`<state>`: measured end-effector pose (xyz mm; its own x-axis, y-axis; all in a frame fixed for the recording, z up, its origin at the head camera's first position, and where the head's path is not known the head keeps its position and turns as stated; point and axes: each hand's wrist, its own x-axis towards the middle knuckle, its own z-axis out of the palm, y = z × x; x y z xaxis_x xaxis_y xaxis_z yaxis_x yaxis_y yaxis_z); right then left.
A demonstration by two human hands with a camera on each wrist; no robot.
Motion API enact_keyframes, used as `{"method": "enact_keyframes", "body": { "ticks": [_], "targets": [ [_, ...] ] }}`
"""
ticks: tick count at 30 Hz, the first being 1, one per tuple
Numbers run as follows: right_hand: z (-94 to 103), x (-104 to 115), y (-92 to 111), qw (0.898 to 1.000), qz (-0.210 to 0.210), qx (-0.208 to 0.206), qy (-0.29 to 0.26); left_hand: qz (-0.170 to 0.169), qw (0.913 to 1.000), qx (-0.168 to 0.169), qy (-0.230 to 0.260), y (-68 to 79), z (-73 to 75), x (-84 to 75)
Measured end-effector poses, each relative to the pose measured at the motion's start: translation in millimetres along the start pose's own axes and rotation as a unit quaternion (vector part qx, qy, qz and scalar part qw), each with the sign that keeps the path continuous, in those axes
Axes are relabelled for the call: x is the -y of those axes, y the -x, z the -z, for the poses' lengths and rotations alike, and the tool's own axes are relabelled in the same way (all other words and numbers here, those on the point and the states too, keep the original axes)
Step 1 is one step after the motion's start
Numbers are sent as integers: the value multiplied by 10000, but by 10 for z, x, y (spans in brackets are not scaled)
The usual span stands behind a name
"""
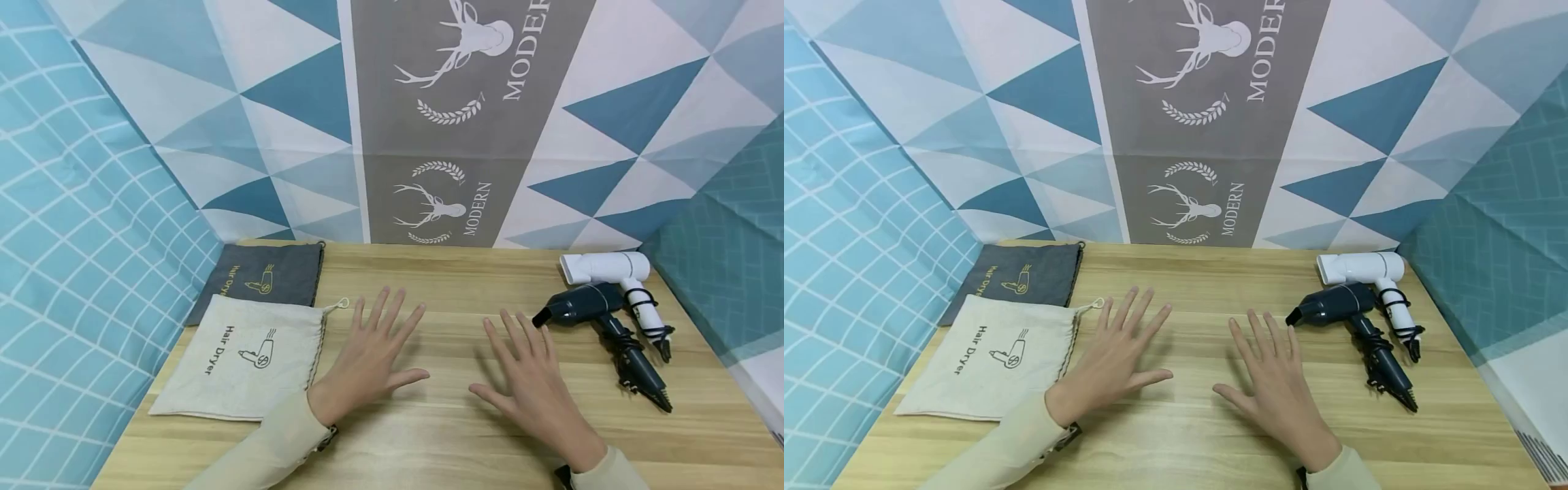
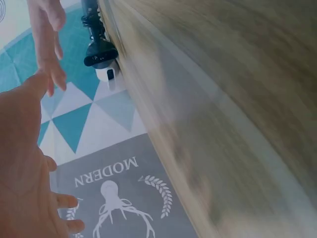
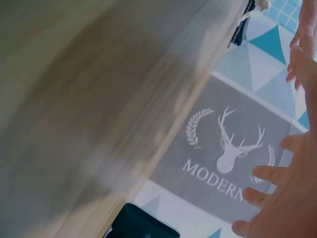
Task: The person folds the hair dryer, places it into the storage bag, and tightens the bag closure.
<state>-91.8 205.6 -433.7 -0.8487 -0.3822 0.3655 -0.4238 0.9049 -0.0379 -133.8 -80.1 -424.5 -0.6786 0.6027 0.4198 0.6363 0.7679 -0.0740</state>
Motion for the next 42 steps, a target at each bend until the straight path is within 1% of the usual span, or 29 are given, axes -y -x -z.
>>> {"method": "enact_keyframes", "body": {
  "ticks": [4,9,13,18,21,23,26,30,34,37,42],
  "targets": [
    [49,-91,66,9997,-200,-99,-83,-48,9999,109,22,-63,10,-58],
    [74,-185,136,9987,-462,-125,-200,-199,9998,33,-3,-186,40,-175],
    [73,-180,143,9981,-527,-15,-323,-275,9996,10,54,-264,75,-251],
    [91,-249,170,9966,-725,56,-396,-407,9990,126,151,-360,83,-358],
    [117,-340,200,9949,-925,-56,-406,-487,9985,130,195,-416,78,-414],
    [128,-394,214,9939,-1021,-154,-386,-483,9985,139,221,-450,75,-441],
    [124,-439,223,9931,-1084,-246,-365,-474,9987,136,162,-489,68,-471],
    [130,-487,235,9912,-1172,-304,-537,-535,9982,200,190,-545,32,-511],
    [183,-616,272,9856,-1328,-689,-788,-586,9977,221,258,-613,-4,-558],
    [225,-715,311,9791,-1595,-886,-895,-587,9978,178,270,-662,-27,-586],
    [277,-814,360,9686,-2178,-984,-690,-631,9971,192,374,-746,-67,-628]
  ]
}}
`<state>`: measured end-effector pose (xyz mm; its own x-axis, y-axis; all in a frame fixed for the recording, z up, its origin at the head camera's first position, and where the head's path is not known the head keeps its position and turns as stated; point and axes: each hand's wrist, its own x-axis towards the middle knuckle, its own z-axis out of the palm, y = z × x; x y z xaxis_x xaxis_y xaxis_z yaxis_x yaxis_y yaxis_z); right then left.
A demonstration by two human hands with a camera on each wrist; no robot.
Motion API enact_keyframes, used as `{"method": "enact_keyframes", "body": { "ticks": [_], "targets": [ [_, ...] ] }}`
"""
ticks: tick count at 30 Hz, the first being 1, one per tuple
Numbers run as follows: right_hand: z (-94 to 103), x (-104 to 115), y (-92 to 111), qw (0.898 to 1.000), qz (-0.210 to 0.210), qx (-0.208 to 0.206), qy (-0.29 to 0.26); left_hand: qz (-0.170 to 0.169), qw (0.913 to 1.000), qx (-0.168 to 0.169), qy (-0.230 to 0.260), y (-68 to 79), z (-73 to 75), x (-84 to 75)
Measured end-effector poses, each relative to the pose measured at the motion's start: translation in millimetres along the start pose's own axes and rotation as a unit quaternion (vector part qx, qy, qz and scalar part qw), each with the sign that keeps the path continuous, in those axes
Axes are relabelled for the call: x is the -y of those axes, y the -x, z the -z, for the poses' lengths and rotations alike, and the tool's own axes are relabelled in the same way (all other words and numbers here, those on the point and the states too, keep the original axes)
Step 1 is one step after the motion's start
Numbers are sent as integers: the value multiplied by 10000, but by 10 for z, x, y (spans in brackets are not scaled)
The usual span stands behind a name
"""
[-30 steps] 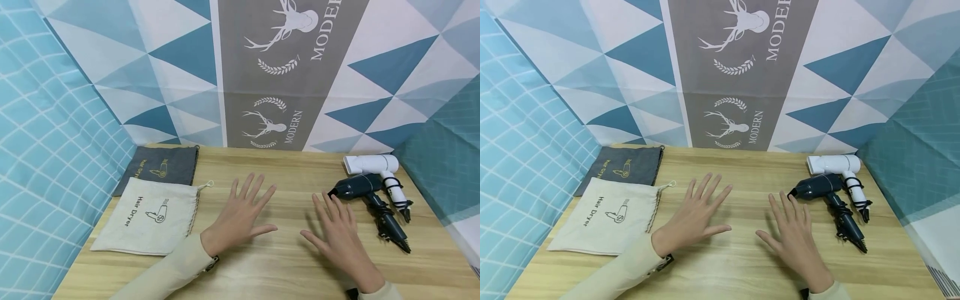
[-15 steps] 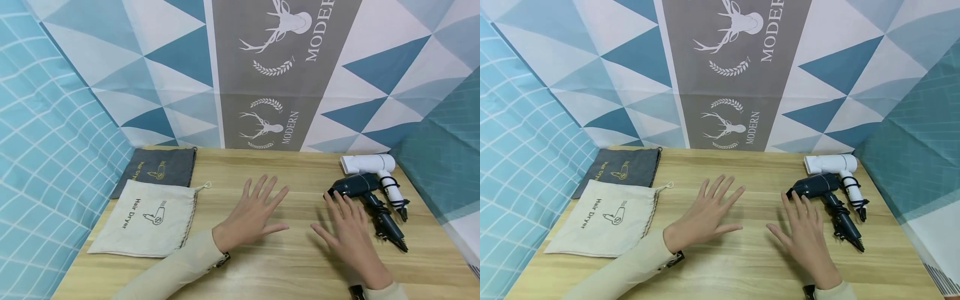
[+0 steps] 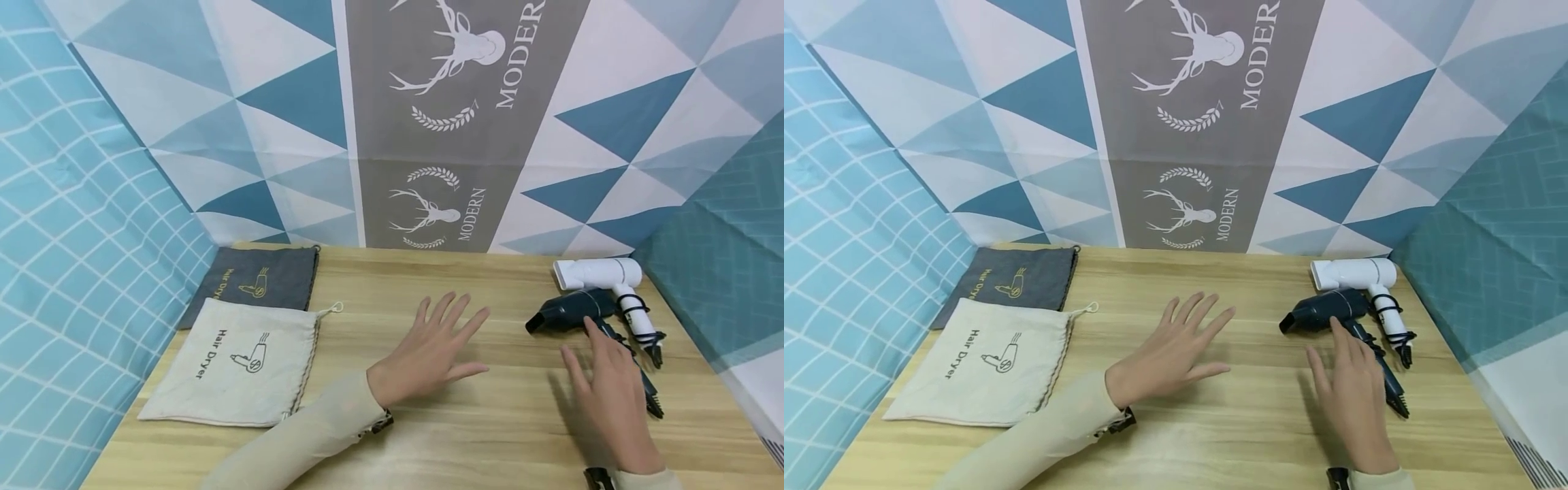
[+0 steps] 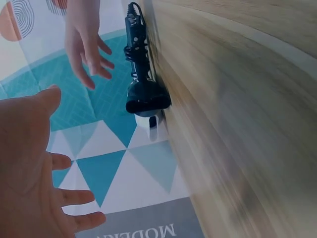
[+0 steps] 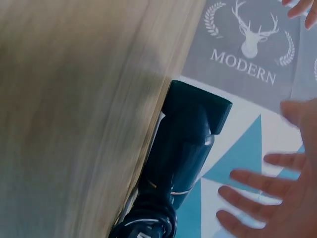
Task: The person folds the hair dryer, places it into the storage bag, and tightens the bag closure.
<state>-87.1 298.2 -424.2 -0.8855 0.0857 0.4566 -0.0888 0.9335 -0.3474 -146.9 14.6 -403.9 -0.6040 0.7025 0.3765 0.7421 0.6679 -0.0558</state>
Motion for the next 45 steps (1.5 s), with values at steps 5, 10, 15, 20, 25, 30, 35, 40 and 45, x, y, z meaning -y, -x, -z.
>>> {"method": "enact_keyframes", "body": {
  "ticks": [5,10,15,20,25,30,35,40,45],
  "targets": [
    [8,-125,-42,9984,-376,-364,192,-14,9998,-60,196,-92,-24,-21],
    [-17,-324,-43,9964,-790,185,254,16,9994,73,335,-178,-79,-30],
    [-73,-517,-20,9902,-884,1079,33,32,9969,451,651,-270,-160,-48],
    [-91,-600,-17,9869,-877,1353,-89,23,9920,815,966,-400,-247,-89],
    [-94,-618,-15,9861,-878,1400,-159,-52,9854,1099,1301,-576,-285,-136],
    [-126,-597,-9,9875,-791,1356,-116,-144,9792,1289,1559,-784,-329,-197],
    [-228,-553,29,9894,-671,1283,-62,-112,9776,1291,1658,-911,-415,-237],
    [-193,-593,74,9857,-835,1461,86,161,9579,1739,2278,-1107,-523,-350],
    [-54,-696,91,9848,-936,1441,250,522,9091,2274,3452,-1359,-653,-480]
  ]
}}
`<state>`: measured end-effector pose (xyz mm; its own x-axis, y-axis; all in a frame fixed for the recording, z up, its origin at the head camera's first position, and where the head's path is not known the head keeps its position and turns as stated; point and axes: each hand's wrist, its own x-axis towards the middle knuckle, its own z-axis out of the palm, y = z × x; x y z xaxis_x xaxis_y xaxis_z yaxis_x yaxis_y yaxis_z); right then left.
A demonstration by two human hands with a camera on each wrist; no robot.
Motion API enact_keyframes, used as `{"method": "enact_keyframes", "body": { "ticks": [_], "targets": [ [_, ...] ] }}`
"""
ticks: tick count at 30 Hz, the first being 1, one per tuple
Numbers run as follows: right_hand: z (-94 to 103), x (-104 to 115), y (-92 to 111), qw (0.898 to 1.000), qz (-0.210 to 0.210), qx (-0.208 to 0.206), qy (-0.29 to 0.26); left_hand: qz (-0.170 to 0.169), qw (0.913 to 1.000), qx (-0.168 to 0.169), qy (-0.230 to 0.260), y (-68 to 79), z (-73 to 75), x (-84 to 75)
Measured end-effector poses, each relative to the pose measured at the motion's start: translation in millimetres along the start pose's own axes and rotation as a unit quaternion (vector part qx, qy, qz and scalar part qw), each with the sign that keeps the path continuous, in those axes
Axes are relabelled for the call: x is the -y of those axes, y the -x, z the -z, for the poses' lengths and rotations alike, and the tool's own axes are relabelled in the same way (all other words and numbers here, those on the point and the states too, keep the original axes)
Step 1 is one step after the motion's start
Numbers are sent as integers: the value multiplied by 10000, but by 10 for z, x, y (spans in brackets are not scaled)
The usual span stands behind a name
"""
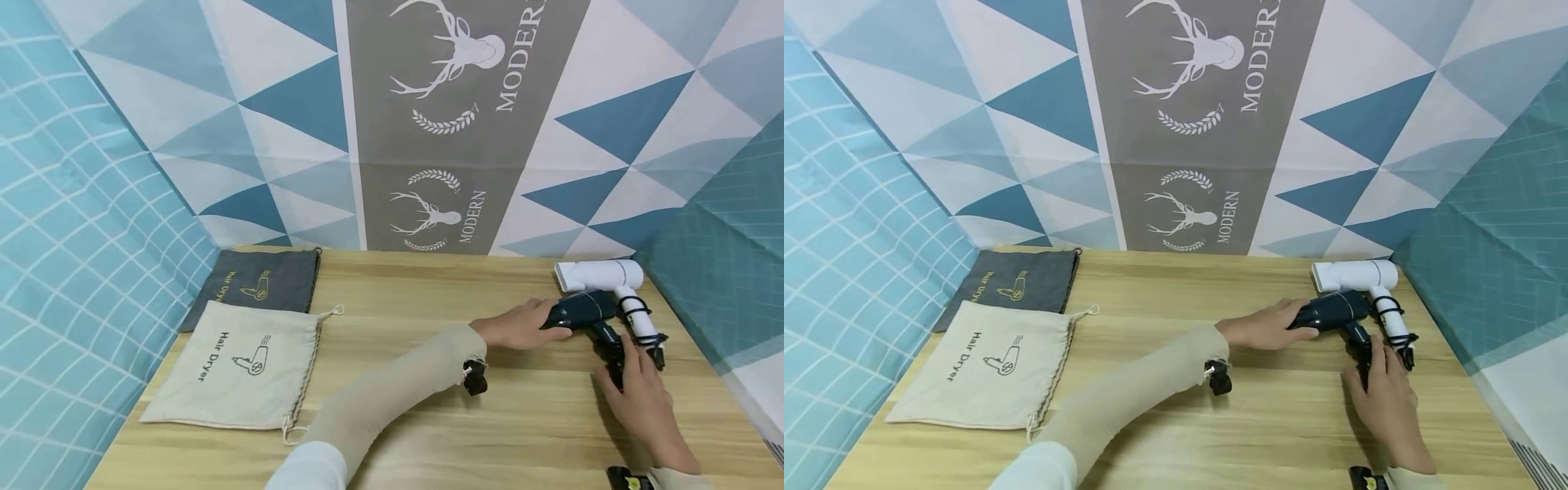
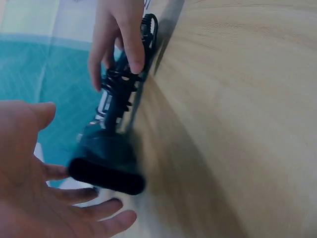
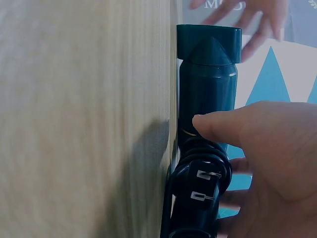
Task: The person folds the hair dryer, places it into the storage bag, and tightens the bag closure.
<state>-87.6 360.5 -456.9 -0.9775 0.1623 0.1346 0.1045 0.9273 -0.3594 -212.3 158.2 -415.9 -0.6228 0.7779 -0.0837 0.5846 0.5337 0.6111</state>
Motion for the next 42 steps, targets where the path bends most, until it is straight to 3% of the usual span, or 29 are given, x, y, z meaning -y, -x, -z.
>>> {"method": "enact_keyframes", "body": {
  "ticks": [9,12,16,21,26,31,37,42],
  "targets": [
    [4,-36,19,9998,-104,75,-168,493,9935,-285,984,-226,-65,57],
    [32,-76,-4,9988,-23,51,-492,717,9890,-146,1287,-272,-49,49],
    [66,-147,-39,9941,330,-306,-987,936,9859,128,1378,-306,-64,41],
    [68,-198,-55,9933,343,-409,-1023,910,9899,17,1087,-294,-162,103],
    [66,-213,-48,9986,-110,100,-515,696,9909,-190,1133,-248,-222,155],
    [78,-202,-71,9973,-307,623,-252,535,9914,-235,1174,-223,-242,182],
    [88,-196,-42,9977,-360,449,-350,446,9893,-236,1372,-206,-277,210],
    [91,-172,-12,9979,-351,356,-410,413,9923,-165,1157,-152,-259,196]
  ]
}}
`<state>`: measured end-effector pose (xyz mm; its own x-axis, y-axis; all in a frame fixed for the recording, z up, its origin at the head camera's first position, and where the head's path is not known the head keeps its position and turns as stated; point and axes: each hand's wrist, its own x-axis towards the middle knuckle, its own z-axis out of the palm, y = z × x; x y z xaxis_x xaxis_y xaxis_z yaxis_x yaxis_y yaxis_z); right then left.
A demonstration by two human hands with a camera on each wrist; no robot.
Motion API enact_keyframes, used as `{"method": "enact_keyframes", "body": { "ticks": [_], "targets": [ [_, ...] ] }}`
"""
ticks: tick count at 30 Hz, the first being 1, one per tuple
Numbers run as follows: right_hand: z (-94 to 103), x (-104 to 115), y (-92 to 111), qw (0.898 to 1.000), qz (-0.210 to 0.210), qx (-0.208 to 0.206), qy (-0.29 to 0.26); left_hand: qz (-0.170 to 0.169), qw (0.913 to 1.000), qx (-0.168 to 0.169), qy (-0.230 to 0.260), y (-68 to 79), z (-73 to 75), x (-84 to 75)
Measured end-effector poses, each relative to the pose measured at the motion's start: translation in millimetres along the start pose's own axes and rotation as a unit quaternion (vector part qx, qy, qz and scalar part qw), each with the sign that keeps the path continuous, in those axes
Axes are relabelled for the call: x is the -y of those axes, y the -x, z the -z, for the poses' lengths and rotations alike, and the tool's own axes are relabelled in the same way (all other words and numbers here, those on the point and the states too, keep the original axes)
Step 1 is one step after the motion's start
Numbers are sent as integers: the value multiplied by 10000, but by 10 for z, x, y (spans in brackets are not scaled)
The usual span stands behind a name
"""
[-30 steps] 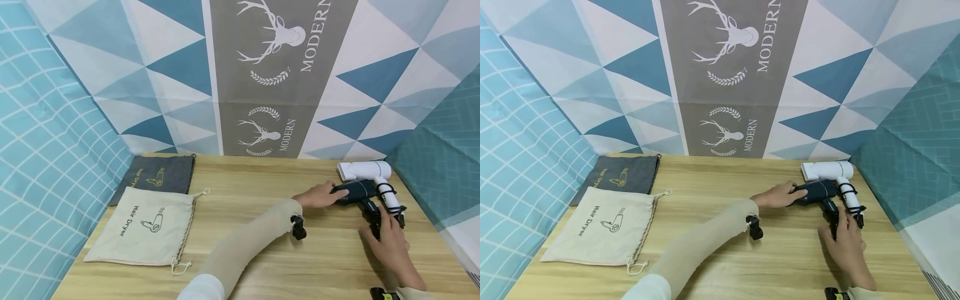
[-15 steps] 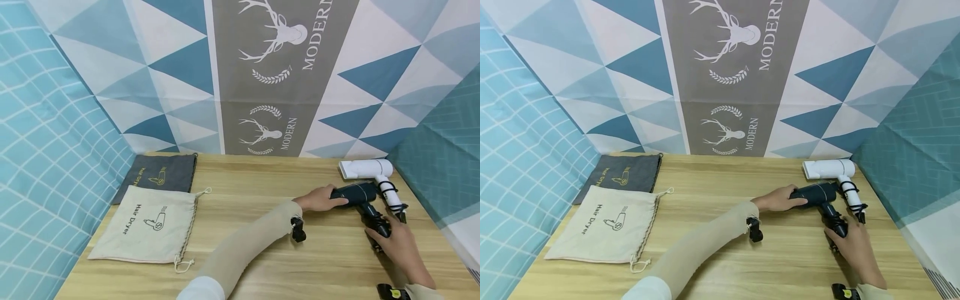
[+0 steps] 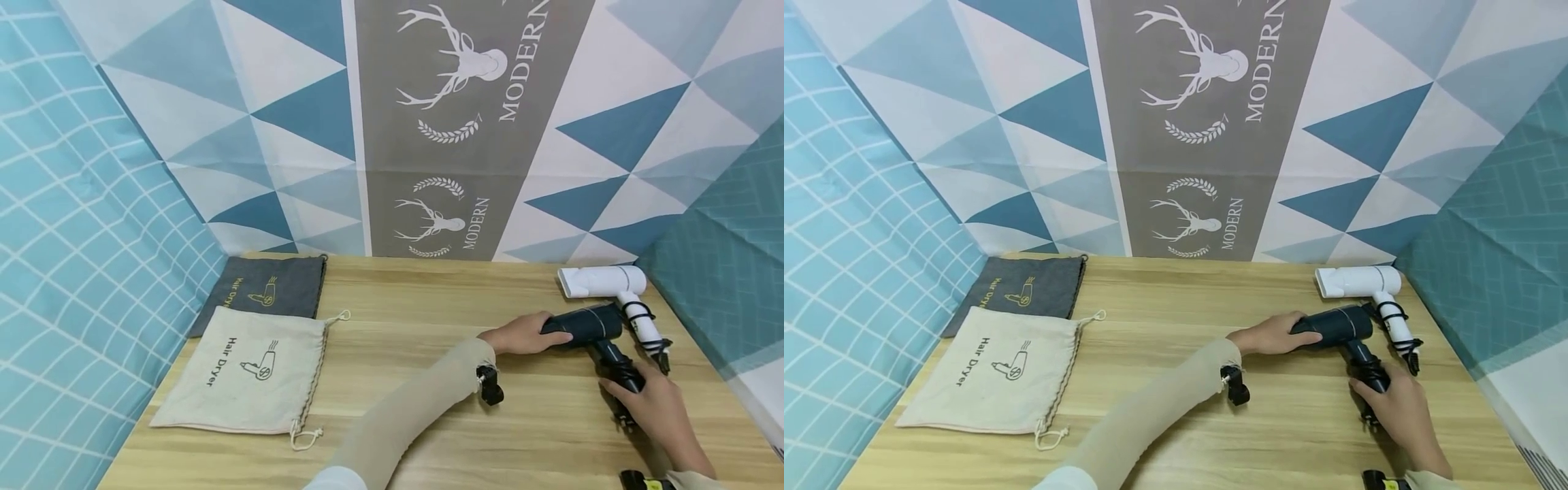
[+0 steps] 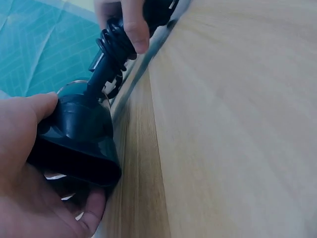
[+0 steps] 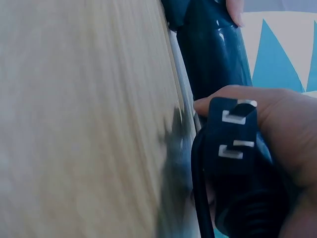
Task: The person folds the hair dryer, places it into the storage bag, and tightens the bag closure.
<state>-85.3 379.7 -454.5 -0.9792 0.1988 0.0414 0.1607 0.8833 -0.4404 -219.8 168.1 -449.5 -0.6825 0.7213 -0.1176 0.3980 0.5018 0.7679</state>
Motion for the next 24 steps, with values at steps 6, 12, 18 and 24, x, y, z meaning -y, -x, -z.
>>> {"method": "enact_keyframes", "body": {
  "ticks": [6,12,18,24],
  "targets": [
    [-6,116,53,9997,137,-158,-117,160,9959,298,836,126,49,65],
    [-6,279,3,9970,554,-513,-174,110,9633,552,2624,259,191,45],
    [-28,412,12,9969,643,-414,-211,197,9559,415,2902,428,260,36],
    [-46,540,106,9960,644,-597,-185,170,9725,132,2318,640,308,-8]
  ]
}}
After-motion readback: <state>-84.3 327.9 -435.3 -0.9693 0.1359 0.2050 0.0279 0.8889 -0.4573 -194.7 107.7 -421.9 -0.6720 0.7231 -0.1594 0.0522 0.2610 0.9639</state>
